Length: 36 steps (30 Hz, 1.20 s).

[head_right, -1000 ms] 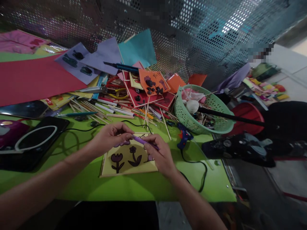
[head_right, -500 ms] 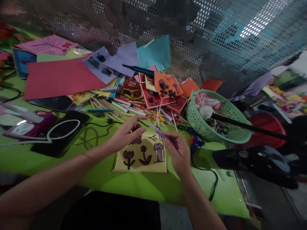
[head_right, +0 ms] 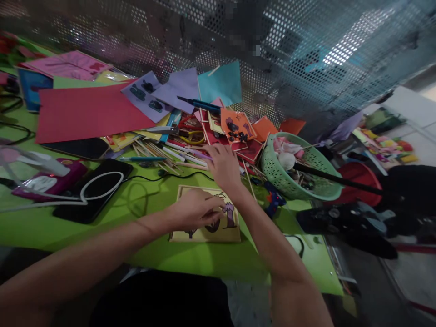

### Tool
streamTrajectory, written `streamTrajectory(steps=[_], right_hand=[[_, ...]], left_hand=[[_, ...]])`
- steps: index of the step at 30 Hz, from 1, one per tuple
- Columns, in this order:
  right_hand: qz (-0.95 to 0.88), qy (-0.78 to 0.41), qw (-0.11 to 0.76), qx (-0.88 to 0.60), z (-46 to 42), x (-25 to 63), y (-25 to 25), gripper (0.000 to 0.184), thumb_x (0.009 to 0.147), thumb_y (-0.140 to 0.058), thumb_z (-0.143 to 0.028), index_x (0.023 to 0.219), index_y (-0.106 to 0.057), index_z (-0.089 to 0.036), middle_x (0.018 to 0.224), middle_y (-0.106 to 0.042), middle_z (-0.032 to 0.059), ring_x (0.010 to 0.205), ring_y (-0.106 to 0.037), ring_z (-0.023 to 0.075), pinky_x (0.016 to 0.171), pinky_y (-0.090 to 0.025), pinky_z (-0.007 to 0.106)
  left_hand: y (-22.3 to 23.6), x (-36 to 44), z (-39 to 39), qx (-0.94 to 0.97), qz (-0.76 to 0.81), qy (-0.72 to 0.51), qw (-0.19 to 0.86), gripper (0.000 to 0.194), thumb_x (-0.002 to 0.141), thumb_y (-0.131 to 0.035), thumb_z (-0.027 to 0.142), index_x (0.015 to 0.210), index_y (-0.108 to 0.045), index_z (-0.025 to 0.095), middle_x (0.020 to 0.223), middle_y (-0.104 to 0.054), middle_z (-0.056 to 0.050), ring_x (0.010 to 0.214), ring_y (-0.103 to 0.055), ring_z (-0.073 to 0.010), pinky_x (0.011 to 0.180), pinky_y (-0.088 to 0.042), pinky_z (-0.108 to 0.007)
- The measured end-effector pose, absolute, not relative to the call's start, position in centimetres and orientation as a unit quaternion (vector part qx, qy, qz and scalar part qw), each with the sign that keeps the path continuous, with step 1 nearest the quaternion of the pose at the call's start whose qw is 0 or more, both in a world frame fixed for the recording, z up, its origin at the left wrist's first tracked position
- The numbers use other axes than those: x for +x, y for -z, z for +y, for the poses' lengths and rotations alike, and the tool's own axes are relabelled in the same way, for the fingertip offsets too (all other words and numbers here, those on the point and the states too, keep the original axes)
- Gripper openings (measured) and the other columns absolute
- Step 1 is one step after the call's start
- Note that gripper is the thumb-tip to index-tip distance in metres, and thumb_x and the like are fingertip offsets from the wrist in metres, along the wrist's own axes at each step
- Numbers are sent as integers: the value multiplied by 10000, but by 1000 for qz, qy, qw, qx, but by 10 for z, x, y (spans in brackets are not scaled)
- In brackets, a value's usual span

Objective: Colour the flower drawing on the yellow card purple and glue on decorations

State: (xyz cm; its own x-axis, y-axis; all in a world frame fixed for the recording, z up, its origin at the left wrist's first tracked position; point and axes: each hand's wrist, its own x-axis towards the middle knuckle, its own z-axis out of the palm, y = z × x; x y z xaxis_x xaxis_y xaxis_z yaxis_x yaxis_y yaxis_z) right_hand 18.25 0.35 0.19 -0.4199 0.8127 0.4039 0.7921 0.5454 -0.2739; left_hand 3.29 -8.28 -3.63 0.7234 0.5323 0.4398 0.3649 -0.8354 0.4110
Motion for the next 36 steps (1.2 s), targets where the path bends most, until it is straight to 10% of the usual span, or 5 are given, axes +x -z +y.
streamTrajectory(steps=[15, 22, 27, 36], right_hand=[[-926, -96, 55, -362, 6, 69, 21, 130, 966, -699, -204, 1056, -775, -150, 1095, -770, 126, 1015, -664, 262, 885, -453, 369], [-771, -420, 232, -418, 21, 95, 18, 149, 917, -709, -265, 1000, -804, -185, 935, -802, 41, 811, -681, 175, 794, -513, 321], [-576, -600, 381, -402, 5, 151, -2, 264, 764, -873, -368, 982, -816, -231, 989, -800, 11, 818, -690, 136, 770, -552, 269], [-532, -537, 486, -440, -49, 217, 2, 285, 777, -883, -384, 1008, -809, -234, 961, -803, 15, 831, -704, 146, 843, -588, 319]], left_hand=[[28, 31, -89, 847, 117, -517, 37, 347, 1112, -493, 378, 1044, -721, 127, 825, -786, -70, 769, -721, -185, 739, -561, -314], [26, 25, -86, 832, 171, -528, 19, 340, 1121, -474, 384, 1055, -713, 150, 813, -791, -43, 712, -720, -172, 673, -519, -298], [19, 18, -81, 753, 302, -539, 228, 185, 1063, -545, 299, 1073, -702, 202, 804, -752, -8, 680, -671, -139, 675, -498, -265], [21, 21, -53, 517, 366, -502, 589, 233, 911, -723, 386, 1025, -691, 185, 942, -730, -44, 804, -679, -162, 752, -573, -293]])
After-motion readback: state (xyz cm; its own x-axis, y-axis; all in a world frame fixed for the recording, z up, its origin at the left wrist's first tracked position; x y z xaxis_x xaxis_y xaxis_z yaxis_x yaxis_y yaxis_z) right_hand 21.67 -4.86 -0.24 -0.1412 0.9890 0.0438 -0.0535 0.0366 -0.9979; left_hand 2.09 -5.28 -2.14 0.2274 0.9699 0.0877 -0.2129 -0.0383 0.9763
